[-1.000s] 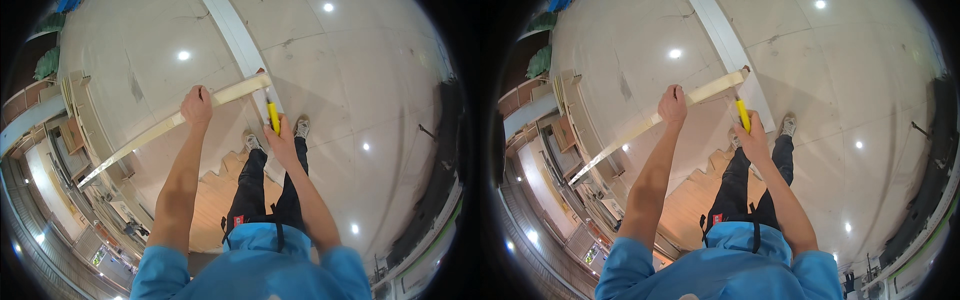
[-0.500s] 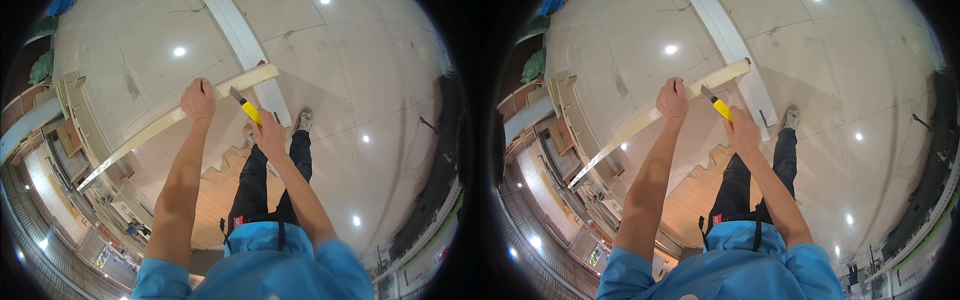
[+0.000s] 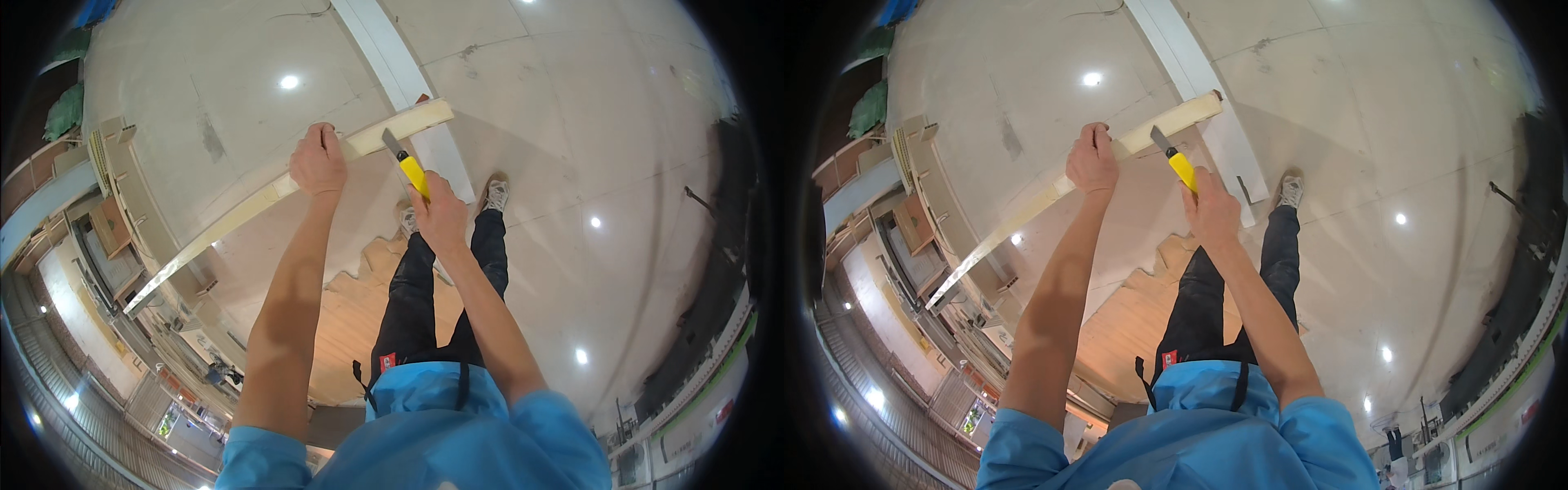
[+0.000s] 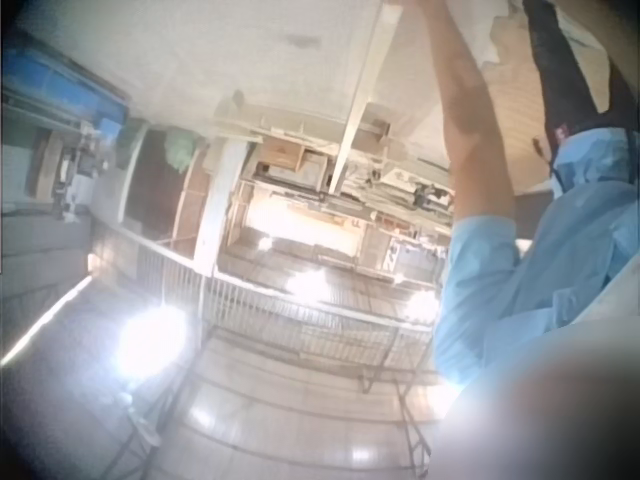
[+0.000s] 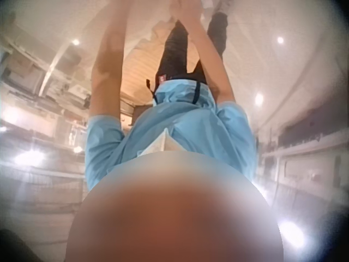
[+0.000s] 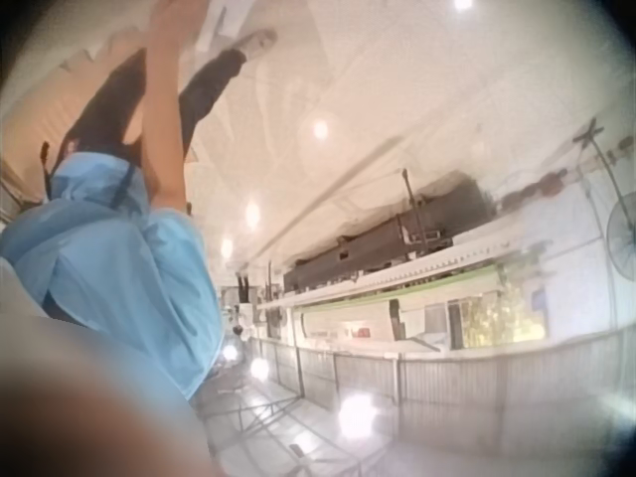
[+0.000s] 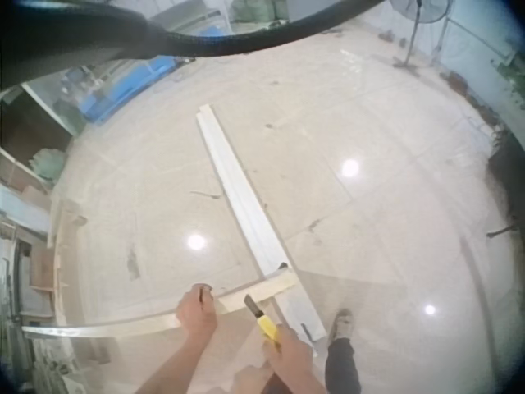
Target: The person picks up a long wooden plank and uses a utility knife to trim its edges. They repeatedly score and shave the wood along the length of the plank while holding it steady with the other hand.
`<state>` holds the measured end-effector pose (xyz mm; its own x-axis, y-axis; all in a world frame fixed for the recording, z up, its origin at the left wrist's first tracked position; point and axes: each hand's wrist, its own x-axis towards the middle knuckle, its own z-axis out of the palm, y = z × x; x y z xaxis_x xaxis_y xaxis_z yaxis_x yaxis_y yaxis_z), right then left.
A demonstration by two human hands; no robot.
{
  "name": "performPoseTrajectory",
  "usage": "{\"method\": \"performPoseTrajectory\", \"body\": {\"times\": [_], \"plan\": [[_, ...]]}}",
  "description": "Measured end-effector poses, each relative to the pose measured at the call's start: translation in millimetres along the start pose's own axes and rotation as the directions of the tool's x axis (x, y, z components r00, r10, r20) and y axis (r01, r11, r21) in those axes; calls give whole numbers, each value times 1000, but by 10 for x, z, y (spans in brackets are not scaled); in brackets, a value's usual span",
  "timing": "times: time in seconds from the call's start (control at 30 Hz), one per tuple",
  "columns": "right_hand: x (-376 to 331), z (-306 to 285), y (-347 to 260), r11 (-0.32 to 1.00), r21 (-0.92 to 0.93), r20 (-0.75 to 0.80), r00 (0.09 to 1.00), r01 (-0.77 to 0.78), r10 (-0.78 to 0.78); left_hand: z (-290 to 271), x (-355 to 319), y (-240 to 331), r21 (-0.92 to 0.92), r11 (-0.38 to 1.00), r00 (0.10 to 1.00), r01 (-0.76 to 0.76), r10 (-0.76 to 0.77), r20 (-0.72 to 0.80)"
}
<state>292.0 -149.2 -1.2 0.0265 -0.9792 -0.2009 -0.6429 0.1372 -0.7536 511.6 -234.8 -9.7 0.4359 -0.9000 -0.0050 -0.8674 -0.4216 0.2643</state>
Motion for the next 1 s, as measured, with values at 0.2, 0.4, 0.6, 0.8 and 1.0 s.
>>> {"method": "performPoseTrajectory", "body": {"times": [0.2, 0.4, 0.6, 0.8, 1.0], "plan": [[61, -141, -71, 995, -71, 40, 996, -71, 74, 10, 10, -45, -53, 999, 1000, -5, 4, -19], [147, -259, 173, 987, -158, -174, 984, 5, -33, -9, 4, -25, -5, 1000, 1000, -9, 8, -11], [319, -538, 510, 966, -243, -96, 993, -89, 68, -27, 32, -9, 5, 1000, 1000, -2, 1, 21], [244, -1048, 570, 961, -104, -236, 945, -256, 226, -14, 28, -3, -37, 999, 999, -36, 36, -2], [57, -268, 160, 999, 23, -24, 999, 42, -42, -46, 29, 22, -39, 999, 1000, -10, 11, 6]]}}
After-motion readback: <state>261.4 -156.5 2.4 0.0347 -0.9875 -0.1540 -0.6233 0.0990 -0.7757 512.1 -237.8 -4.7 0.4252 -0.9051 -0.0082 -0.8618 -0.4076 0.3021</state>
